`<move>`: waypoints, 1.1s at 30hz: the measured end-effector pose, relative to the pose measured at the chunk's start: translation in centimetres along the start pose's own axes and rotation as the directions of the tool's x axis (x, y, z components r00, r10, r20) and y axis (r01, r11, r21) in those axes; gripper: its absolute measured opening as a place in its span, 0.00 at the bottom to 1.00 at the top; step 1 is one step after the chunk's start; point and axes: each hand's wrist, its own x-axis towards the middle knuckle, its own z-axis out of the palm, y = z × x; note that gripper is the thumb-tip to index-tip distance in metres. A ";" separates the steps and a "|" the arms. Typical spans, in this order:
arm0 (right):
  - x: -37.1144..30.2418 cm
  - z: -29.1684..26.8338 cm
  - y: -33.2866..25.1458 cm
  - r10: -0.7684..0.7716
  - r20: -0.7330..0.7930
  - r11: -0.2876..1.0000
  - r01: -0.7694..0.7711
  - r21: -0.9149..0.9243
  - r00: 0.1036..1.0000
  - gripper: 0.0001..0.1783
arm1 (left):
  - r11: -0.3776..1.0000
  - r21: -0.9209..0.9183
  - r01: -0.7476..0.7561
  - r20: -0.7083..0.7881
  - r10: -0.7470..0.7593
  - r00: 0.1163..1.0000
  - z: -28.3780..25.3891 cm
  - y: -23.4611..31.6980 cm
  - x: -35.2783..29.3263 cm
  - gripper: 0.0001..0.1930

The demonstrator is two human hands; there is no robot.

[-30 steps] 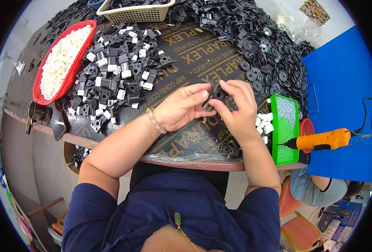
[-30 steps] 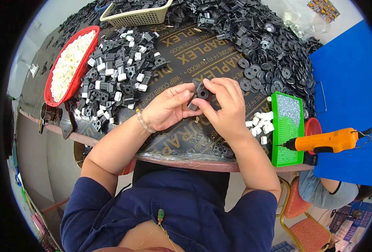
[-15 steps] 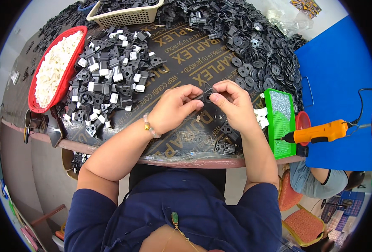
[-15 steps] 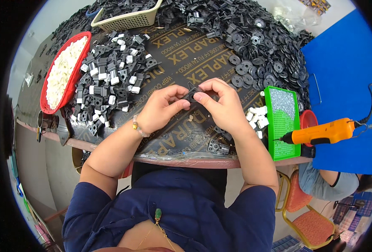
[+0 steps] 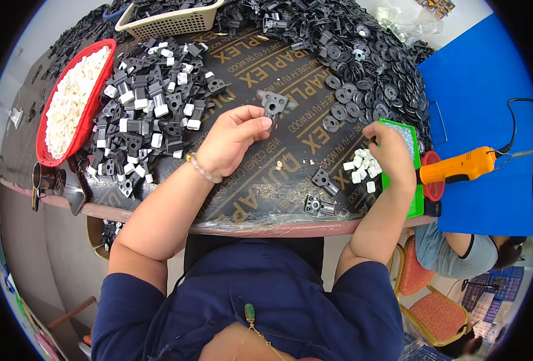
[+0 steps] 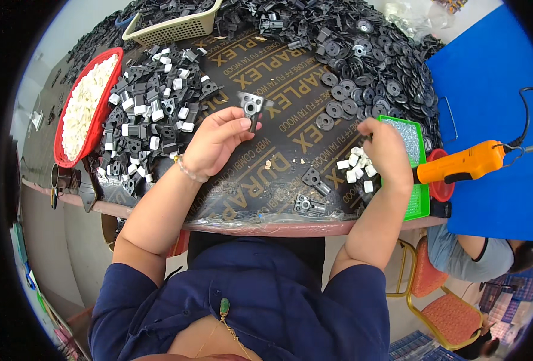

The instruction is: Assembling small plastic components by snapping white parts onto black base pieces at a factory workbench.

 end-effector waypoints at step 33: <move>1.0 8.9 -12.5 -0.044 0.189 -0.007 -0.190 0.982 0.981 0.12 | 0.964 0.142 -0.227 -0.122 0.244 0.962 2.1 0.0 -0.6 0.29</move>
